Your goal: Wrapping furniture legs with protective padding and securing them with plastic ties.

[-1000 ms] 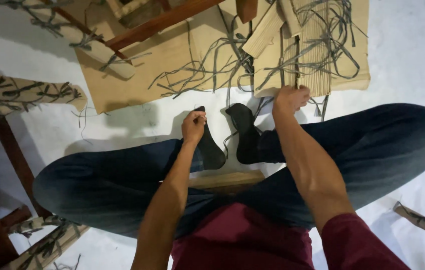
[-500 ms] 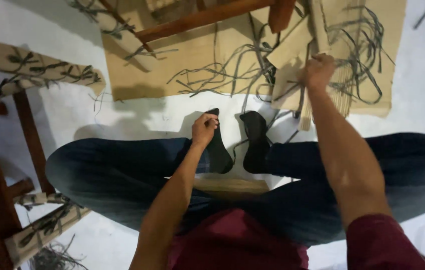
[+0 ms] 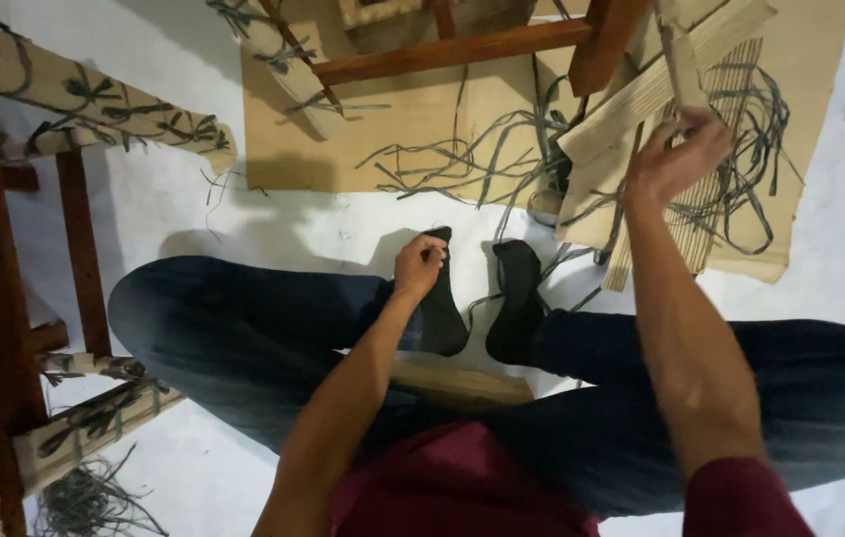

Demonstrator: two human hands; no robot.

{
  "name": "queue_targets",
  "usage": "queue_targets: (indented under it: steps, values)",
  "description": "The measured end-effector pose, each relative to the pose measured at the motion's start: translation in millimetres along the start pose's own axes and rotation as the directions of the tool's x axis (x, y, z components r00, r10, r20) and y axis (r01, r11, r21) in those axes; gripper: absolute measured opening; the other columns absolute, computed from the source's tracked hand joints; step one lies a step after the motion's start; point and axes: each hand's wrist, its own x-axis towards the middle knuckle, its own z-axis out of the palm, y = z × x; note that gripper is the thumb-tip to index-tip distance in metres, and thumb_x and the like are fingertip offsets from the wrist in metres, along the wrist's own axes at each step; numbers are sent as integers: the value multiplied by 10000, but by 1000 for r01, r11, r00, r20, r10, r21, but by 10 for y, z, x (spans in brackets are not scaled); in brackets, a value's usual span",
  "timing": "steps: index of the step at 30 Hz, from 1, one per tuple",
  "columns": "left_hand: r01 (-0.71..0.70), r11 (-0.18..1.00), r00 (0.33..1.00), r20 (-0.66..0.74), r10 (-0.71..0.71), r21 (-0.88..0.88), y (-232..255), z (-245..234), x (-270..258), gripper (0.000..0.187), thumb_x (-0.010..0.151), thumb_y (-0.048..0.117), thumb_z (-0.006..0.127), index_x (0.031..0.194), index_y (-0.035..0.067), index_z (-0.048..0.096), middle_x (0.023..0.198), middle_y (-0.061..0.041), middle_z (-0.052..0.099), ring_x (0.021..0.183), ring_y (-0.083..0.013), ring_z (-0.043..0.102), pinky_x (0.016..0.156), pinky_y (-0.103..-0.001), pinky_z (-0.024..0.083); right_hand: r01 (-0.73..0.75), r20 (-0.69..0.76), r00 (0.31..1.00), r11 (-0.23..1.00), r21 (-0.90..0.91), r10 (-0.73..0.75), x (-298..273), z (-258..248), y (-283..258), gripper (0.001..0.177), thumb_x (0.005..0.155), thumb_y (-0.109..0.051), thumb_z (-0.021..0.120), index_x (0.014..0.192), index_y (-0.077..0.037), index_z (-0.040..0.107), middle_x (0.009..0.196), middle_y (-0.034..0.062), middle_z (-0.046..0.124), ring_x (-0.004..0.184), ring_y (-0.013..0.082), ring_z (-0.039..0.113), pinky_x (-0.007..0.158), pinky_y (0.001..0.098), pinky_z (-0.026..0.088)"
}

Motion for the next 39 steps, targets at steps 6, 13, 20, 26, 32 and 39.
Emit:
queue_targets:
  steps: [6, 13, 20, 26, 32, 39]
  values:
    - [55, 998, 998, -14, -56, -28, 237, -6, -24, 113, 939, 53, 626, 992, 44, 726, 850, -66, 761, 729, -142, 732, 683, -282, 588, 218, 88, 969, 968, 123, -229, 387, -632, -1171, 199, 909, 78, 658, 1065, -13, 574, 1078, 163, 577, 1009, 352, 570, 879, 467, 458]
    - [-95, 977, 994, -67, 84, -193, 101, 121, 82, 131, 942, 107, 667, 1040, 33, 714, 854, -57, 740, 736, -145, 696, 692, -292, 565, 354, 401, 806, 898, 261, -435, 855, -1380, -2028, 163, 963, 133, 662, 1060, 6, 629, 1054, 169, 642, 912, 279, 687, 802, 403, 566]
    - [206, 875, 968, -39, -247, -437, 417, -132, 299, 337, 979, 329, 596, 1163, 53, 647, 1073, -74, 687, 942, -175, 646, 811, -348, 537, -127, 690, 662, 863, 488, -293, 863, -1794, -2707, 132, 1085, 3, 650, 1212, 0, 615, 1156, 139, 707, 1054, 186, 705, 888, 338, 571]
    - [23, 105, 999, 18, -47, -994, 1106, -809, 291, 739, 1064, 675, 462, 1321, 2, 627, 1286, -153, 624, 1210, -289, 582, 1076, -417, 496, -409, 737, 633, 705, 579, -237, 735, -1347, -2396, 146, 1076, -18, 620, 1221, -36, 622, 1169, 70, 710, 1086, 145, 683, 981, 293, 552]
    - [65, 57, 998, 66, 16, -996, 1490, -1269, 222, 832, 1001, 750, 448, 1337, 5, 605, 1262, -156, 651, 1188, -293, 631, 1035, -421, 491, -543, 706, 699, 556, 629, -115, 568, -749, -1990, 117, 1092, 2, 622, 1191, -53, 649, 1109, 49, 690, 975, 129, 634, 884, 274, 521]
    - [-66, 313, 998, -59, 34, -948, 1739, -1418, 553, 960, 891, 826, 446, 1394, 10, 495, 1389, -186, 558, 1323, -309, 560, 1079, -415, 490, -584, 671, 741, 467, 664, -28, 660, -578, -2056, 159, 1044, 39, 588, 1154, -66, 636, 1143, 64, 709, 984, 149, 685, 851, 320, 593]
